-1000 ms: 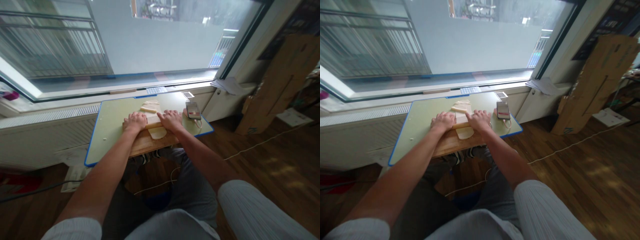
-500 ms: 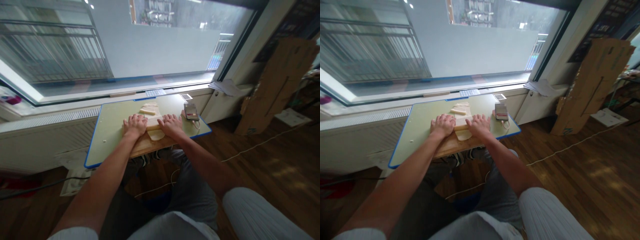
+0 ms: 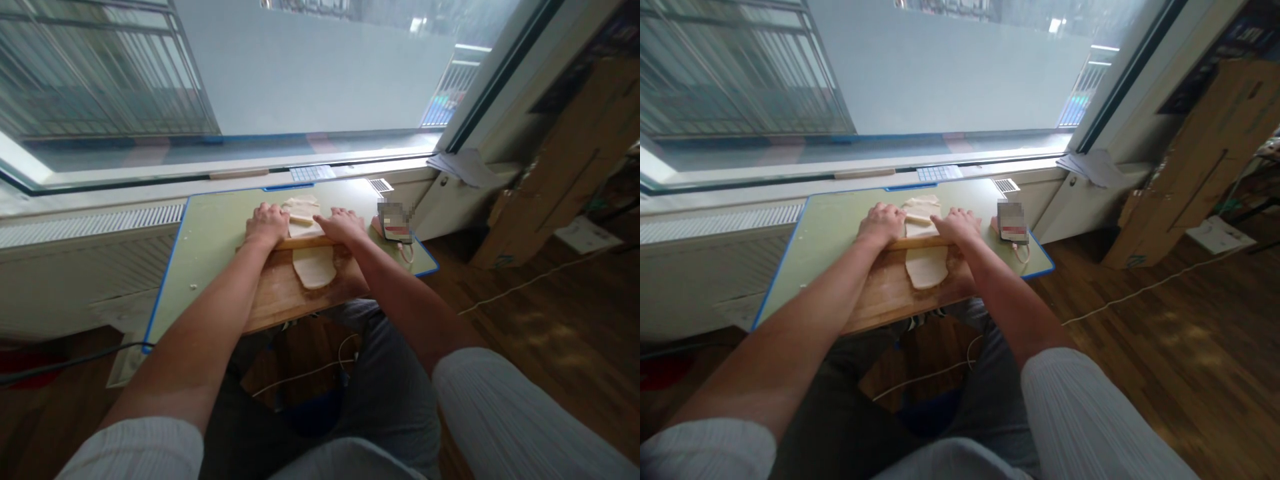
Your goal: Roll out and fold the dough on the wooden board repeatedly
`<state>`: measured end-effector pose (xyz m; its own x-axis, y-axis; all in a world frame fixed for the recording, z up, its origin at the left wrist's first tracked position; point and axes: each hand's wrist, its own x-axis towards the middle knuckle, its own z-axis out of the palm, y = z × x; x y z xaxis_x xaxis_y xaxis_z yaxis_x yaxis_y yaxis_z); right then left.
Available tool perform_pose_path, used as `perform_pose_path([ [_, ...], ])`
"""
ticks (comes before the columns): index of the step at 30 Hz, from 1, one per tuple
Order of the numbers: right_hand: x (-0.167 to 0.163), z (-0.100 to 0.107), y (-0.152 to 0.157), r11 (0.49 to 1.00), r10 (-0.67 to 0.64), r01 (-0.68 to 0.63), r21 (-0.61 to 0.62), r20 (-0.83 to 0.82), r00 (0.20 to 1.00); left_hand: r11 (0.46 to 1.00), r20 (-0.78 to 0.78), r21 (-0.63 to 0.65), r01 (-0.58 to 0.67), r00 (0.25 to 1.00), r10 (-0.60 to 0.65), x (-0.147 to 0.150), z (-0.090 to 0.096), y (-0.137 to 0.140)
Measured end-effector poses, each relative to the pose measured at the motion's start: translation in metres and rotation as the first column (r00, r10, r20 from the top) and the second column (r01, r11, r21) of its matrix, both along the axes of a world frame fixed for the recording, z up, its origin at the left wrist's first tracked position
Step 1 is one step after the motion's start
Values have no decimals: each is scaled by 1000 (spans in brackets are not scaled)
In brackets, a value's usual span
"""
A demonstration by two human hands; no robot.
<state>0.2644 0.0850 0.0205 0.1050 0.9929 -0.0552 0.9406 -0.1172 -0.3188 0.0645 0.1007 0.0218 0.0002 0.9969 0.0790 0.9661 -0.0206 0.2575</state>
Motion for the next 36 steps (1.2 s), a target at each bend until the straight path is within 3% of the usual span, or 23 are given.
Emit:
perform_pose_path([
  [5,-1,0,-16,999,16,-16,29,21,1000,1000,12,-22,2,1000,-1,1,0,-15],
  [11,-4,-4,-64,989,35,-53,139,135,990,994,-22,-104,31,999,-33,-1,-3,-54],
  [17,-4,-15,-131,969,38,-77,234,169,985,990,-75,23,141,987,-139,-7,-11,-120],
  [23,-2,-23,-197,951,29,-81,300,176,984,977,-60,142,158,987,-151,-10,-16,-189],
  [30,-7,-17,-196,925,8,-52,375,117,993,963,48,212,168,982,-182,-11,-14,-198],
  [36,-6,-54,-198,815,9,-41,578,58,998,929,104,340,149,975,-195,-13,-30,-207],
])
